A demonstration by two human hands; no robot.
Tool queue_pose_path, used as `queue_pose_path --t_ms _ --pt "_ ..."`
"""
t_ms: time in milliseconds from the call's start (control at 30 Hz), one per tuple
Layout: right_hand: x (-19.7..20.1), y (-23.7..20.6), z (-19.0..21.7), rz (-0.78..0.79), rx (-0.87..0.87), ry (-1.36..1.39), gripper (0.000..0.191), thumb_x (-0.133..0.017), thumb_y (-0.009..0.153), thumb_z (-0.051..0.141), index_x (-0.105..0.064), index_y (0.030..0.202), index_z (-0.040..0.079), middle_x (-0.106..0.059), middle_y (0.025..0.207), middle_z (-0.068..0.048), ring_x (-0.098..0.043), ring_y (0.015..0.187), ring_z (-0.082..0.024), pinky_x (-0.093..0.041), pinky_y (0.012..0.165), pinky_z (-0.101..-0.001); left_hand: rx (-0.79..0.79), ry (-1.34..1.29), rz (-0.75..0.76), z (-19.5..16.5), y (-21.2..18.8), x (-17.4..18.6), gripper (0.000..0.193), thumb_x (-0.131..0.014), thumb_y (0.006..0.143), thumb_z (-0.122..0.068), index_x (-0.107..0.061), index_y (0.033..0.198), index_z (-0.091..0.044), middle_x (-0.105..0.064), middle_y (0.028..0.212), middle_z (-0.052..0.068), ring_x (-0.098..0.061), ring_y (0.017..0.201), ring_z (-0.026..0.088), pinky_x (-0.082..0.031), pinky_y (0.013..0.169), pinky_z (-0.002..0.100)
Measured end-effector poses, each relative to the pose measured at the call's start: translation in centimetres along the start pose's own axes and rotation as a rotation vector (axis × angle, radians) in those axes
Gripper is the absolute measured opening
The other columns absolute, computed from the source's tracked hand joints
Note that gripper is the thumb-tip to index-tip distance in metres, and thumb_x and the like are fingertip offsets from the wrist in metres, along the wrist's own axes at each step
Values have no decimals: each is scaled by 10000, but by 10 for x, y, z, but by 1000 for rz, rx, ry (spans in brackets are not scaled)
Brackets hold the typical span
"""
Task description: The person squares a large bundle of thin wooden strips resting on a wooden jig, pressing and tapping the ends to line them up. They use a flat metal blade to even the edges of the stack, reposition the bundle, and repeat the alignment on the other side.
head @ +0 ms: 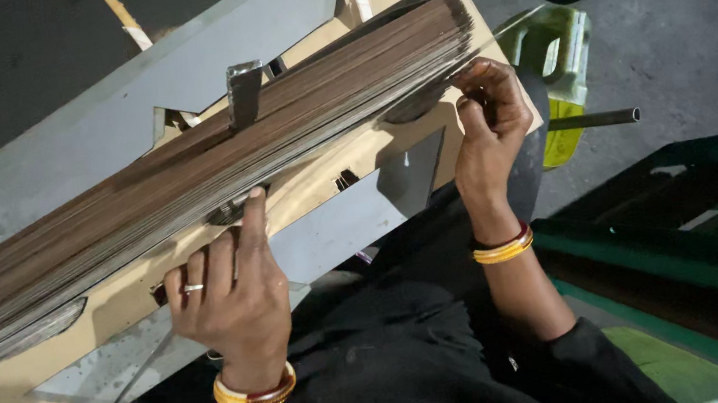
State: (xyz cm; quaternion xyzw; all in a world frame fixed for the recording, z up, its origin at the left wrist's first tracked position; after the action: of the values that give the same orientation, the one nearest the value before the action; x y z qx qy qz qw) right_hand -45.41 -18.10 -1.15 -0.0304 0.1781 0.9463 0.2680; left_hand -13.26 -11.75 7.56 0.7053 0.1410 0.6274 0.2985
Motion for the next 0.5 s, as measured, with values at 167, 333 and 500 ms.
queue_pose_path --t_ms 167,333,500 --pt "0 -4 2 -13 6 -58 307 -506 947 -185 -648 1161 -17 -638 1064 -29 -603 1003 -104 -498 919 -243 -53 14 -20 2 8 -4 320 -738 1023 -140 -777 1319 -258 -633 844 -42 -539 776 130 -418 764 327" --pt "-3 0 54 11 385 -369 349 -608 976 -111 -602 1306 -2 -649 1277 -70 -663 1222 -209 -618 1099 -362 -107 15 51 9 18 -4 327 -706 1088 -107 -756 1384 -237 -618 911 -14 -578 901 176 -440 854 353" --pt "-19 20 88 188 771 -879 178 -812 994 -77 -757 1141 6 -661 1217 -139 -646 1206 -264 -566 1027 -406 -96 -167 65 29 29 -2 218 -732 1003 -150 -717 1219 -163 -642 990 14 -620 904 196 -476 840 372"
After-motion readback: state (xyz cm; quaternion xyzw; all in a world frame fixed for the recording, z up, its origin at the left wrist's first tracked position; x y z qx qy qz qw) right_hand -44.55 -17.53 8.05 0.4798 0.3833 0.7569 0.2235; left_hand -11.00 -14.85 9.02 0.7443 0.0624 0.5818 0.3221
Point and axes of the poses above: each hand's wrist, its own y-axis towards the middle knuckle, its own x-axis out of the back of the hand, z = x × y, the point moved 10 cm from there along y, towards the middle knuckle
